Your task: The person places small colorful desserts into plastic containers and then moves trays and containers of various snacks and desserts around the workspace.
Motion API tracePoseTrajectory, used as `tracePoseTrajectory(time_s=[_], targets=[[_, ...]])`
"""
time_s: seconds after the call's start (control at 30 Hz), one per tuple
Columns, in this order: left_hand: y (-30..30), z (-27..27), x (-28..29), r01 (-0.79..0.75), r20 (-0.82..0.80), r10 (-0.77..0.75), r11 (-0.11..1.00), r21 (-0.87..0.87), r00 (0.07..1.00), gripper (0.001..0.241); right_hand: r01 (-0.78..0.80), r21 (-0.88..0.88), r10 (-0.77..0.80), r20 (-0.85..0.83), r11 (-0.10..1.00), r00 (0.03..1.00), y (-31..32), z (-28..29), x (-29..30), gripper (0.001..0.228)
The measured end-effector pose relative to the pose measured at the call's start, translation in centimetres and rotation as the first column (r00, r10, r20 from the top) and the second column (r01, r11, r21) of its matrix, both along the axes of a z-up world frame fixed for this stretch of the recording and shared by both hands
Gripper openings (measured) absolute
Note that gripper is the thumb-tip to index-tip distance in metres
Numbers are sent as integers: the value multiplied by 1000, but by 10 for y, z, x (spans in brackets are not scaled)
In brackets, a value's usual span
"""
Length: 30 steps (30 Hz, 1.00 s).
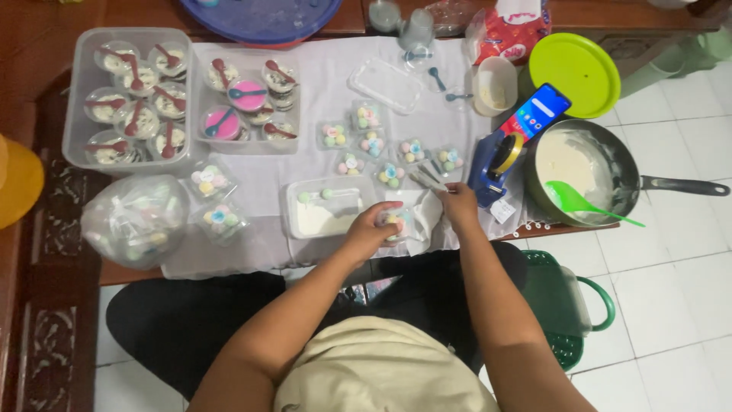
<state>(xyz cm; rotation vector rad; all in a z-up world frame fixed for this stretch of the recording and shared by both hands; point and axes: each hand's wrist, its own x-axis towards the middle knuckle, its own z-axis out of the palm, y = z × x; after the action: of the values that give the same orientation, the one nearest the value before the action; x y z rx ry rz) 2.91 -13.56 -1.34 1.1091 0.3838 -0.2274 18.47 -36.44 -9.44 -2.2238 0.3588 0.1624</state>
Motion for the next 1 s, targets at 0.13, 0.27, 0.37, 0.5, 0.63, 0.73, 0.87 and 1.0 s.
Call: tracePoseTrajectory(time_s=[0.13, 0.27, 0.37, 0.5, 0.63, 0.73, 0.87, 1.0], targets=[[6, -13, -4, -56, -47, 56, 998, -15, 997, 65, -35, -49, 43, 179, 998, 983, 17, 49, -26, 29], [23, 0, -8, -126, -36, 126, 992, 19, 991, 65, -96, -142, 151, 457, 985, 876, 16, 59, -20, 18], [34, 9, -10, -154, -4, 155, 986, 64, 988, 58, -74, -98, 121, 650, 992, 750, 18, 63, -8, 12], [38, 14, -16, -182, -3, 182, 983, 25, 983, 60, -94, 4, 80, 484, 996, 872, 25, 56, -7, 18], [41, 11, -18, -206, -16, 207, 978, 14, 978, 62, 16, -96, 27, 428, 995, 903, 16, 50, -11, 15], [47, 14, -18, -244, -31, 244, 970, 12, 969, 60, -65, -278, 152, 302, 958, 941, 17, 78, -21, 49], [55, 7, -14, -281, -45, 281, 960, 11, 959, 59, -344, -591, 503, 123, 730, 856, 24, 57, -14, 15], [55, 9, -17, -303, -58, 303, 953, 3, 951, 60, -592, -760, 836, -120, 270, 536, 38, 84, -30, 47]])
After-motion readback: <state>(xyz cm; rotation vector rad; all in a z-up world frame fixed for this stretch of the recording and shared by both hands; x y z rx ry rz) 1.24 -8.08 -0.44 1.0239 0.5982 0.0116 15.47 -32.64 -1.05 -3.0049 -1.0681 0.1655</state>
